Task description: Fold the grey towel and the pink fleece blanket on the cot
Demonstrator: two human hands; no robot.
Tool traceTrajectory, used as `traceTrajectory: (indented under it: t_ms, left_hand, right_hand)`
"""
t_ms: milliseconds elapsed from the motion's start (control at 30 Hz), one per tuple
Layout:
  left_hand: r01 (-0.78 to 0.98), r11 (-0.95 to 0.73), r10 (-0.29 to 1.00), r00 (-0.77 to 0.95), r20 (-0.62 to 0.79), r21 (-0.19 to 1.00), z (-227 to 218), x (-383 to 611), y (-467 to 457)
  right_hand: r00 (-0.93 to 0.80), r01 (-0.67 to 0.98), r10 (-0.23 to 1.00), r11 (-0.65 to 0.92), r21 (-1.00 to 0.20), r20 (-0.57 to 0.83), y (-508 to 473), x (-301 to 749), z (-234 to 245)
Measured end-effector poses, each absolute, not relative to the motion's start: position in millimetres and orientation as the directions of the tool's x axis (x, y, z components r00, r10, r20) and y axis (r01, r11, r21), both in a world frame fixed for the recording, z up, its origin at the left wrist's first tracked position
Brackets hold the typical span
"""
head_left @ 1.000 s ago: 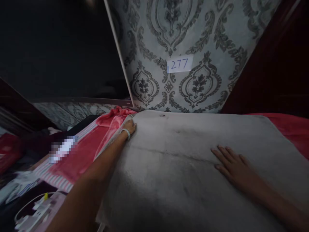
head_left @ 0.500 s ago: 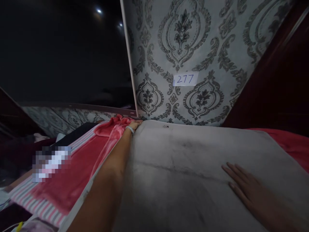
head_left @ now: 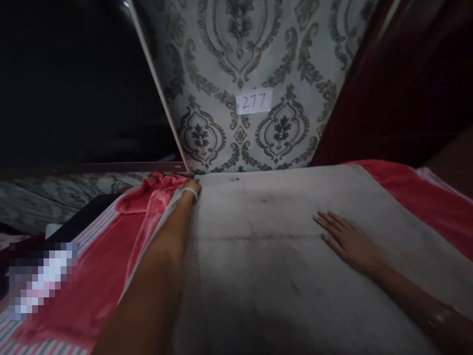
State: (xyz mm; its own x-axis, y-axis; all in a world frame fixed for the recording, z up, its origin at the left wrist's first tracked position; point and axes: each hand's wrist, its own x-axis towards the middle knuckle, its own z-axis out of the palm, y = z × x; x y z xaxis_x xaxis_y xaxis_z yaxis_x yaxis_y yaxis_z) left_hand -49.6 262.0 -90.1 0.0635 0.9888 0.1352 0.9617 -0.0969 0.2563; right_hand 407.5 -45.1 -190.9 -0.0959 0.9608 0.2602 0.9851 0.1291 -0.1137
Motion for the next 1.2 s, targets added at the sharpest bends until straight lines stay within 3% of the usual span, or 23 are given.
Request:
traceTrajectory:
  t_ms: [100, 200, 300, 500, 700, 867, 1000, 1100, 1200]
  left_hand:
    - [0.976, -0.098, 0.989, 0.074, 0.13, 0.192, -76.0, -35.9, 232.2]
    - [0.951, -0.301, 0.95, 0.292, 0.107, 0.076, -81.4, -32.9, 173.5]
    - [0.882, -0.471, 0.882, 0.471, -0.014, -0.006, -102.2, -48.0, 103.2]
    - [0.944, -0.329, 0.944, 0.329, -0.002, -0.036, -128.3, -88.2, 35.1]
    - [0.959, -0.278, 0.96, 0.28, 0.016, -0.06, -132.9, -138.2, 16.5]
    - [0.931, -0.365, 0.904, 0.358, 0.234, -0.018, -159.4, -183.9, -32.8]
    - [0.953, -0.298, 0.88, 0.251, 0.403, 0.057, -167.7, -188.3, -71.4]
    - [0.958, -0.232, 0.89, 0.139, 0.434, 0.169, -161.1, -181.7, -91.6]
    - [0.932, -0.132, 0.929, -0.002, 0.371, 0.337, -149.5, -175.3, -104.0]
  right_hand:
    - [-0.068, 0.988, 0.969, 0.098, -0.119, 0.236, -46.8, 403.6, -181.5]
    - [-0.067, 0.989, 0.97, 0.095, -0.112, 0.233, -48.9, 403.7, -177.5]
    - [-0.072, 0.99, 0.973, 0.096, -0.102, 0.221, -49.8, 403.4, -175.4]
    - [-0.055, 0.995, 0.983, 0.069, -0.077, 0.174, -50.7, 403.9, -167.4]
    - [0.359, 0.933, 0.927, -0.352, -0.074, 0.109, -122.7, 466.4, -173.3]
    - [0.568, 0.823, 0.817, -0.561, -0.092, 0.097, -222.5, 515.7, -186.7]
    - [0.67, 0.743, 0.73, -0.661, -0.108, 0.139, -257.4, 505.2, -180.5]
    - [0.705, 0.709, 0.689, -0.693, -0.135, 0.167, -260.7, 491.7, -173.8]
    - [0.721, 0.693, 0.676, -0.698, -0.182, 0.155, -261.3, 487.9, -172.0]
